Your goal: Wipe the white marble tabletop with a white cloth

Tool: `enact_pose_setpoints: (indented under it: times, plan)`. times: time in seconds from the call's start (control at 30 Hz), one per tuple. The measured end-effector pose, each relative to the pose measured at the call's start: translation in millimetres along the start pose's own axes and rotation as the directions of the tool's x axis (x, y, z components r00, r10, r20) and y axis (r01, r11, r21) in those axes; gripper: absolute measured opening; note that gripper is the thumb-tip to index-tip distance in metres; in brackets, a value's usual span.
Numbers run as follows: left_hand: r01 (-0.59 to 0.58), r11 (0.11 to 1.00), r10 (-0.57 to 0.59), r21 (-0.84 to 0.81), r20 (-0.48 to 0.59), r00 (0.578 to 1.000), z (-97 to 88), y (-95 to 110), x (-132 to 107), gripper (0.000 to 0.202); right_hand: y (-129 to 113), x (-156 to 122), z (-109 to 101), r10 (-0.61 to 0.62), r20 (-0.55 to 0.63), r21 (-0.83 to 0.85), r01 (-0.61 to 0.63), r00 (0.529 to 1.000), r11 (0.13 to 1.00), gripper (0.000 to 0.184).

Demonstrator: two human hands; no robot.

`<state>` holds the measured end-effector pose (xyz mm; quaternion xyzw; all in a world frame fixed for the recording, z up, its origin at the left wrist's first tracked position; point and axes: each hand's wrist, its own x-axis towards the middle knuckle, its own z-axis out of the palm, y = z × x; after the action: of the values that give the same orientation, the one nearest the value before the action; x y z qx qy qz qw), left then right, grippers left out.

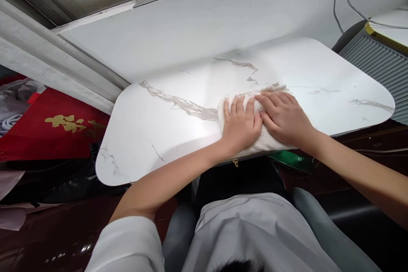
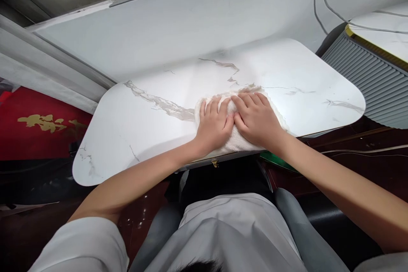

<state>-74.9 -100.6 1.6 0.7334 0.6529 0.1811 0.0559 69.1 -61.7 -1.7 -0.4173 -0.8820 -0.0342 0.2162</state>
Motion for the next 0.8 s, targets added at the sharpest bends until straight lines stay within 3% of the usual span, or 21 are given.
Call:
enact_pose_setpoints:
  times: [0.23,0.5,0.7,0.8]
  plan:
    - [0.044,0.998,-0.046,-0.055,-0.030,0.999,7.5,-19.3,72.4,0.043,43.4,60.4,29.9,0.035,0.018,0.036,-0.036,0.999,0.999,0.046]
    - [0.093,0.989,-0.102,-0.113,-0.069,0.992,21.0,-53.4,158.3,0.041,83.4,140.4,62.8,0.163,0.075,0.064,-0.168,0.984,0.984,0.041]
    - [0.100,0.986,-0.114,-0.130,-0.108,0.988,27.3,-70.0,197.9,0.037,95.3,177.6,67.9,0.167,0.060,0.072,-0.171,0.984,0.983,0.045]
    - [0.120,0.985,-0.134,-0.124,-0.110,0.985,26.6,-74.7,211.2,0.032,100.5,193.2,70.4,0.217,0.121,0.063,-0.225,0.969,0.972,0.052]
